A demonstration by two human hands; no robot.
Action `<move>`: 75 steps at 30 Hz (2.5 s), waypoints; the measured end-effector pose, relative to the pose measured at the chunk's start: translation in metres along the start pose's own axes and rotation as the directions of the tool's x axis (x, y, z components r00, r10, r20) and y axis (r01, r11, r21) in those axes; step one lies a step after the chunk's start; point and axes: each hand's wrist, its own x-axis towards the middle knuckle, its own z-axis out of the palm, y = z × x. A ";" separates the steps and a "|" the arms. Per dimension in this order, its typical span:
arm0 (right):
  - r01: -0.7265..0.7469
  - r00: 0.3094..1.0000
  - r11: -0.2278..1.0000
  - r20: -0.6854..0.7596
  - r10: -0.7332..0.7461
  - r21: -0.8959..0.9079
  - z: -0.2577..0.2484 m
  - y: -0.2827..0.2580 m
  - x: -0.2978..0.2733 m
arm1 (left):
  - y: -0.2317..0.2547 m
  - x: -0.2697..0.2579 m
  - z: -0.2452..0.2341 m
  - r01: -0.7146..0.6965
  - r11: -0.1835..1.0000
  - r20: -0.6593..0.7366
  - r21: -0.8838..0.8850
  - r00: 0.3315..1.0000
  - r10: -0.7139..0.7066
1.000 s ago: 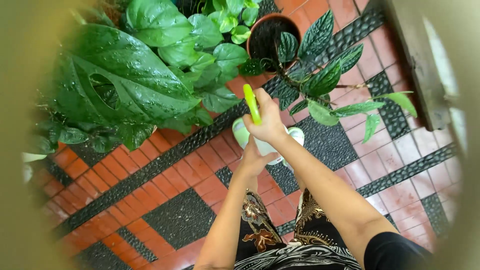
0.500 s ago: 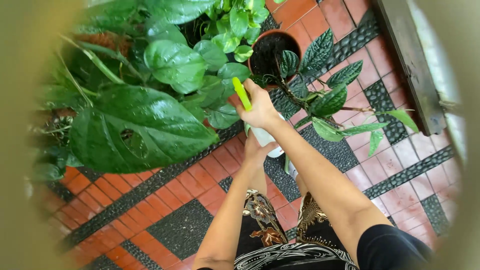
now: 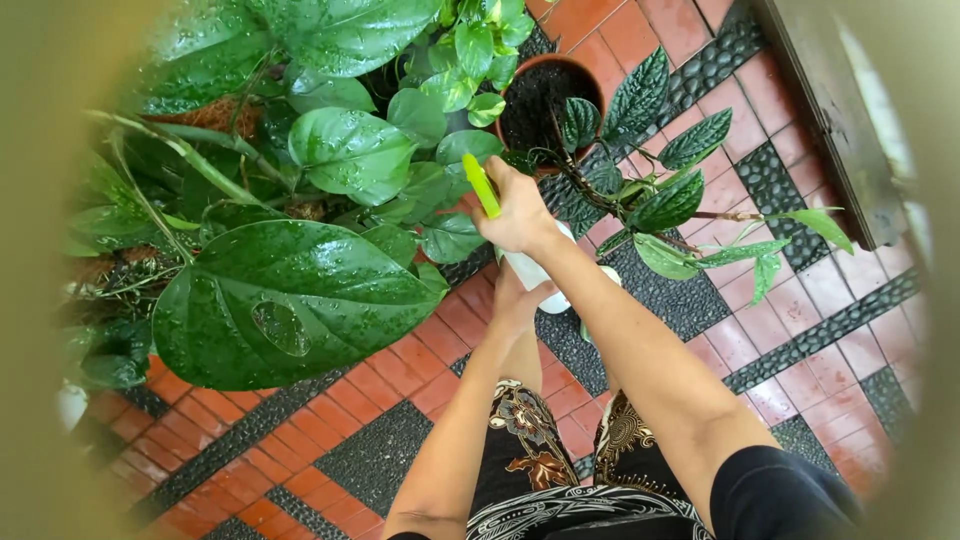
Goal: Spraying various potted plants in a garden area using a spray bottle.
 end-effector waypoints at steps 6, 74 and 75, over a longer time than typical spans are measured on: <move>-0.016 0.997 0.999 -0.072 0.018 0.029 -0.017 -0.007 -0.012 | 0.022 -0.002 0.004 0.169 0.977 -0.001 0.134 0.985 -0.170; 0.608 0.715 0.788 -0.362 -0.598 -0.102 -0.464 -0.125 -0.314 | 0.276 -0.136 0.398 -0.543 0.664 0.199 0.514 0.828 0.524; 0.638 0.705 0.764 -0.328 -0.629 -0.095 -0.476 -0.123 -0.306 | 0.273 -0.127 0.409 -0.543 0.647 0.168 0.536 0.819 0.549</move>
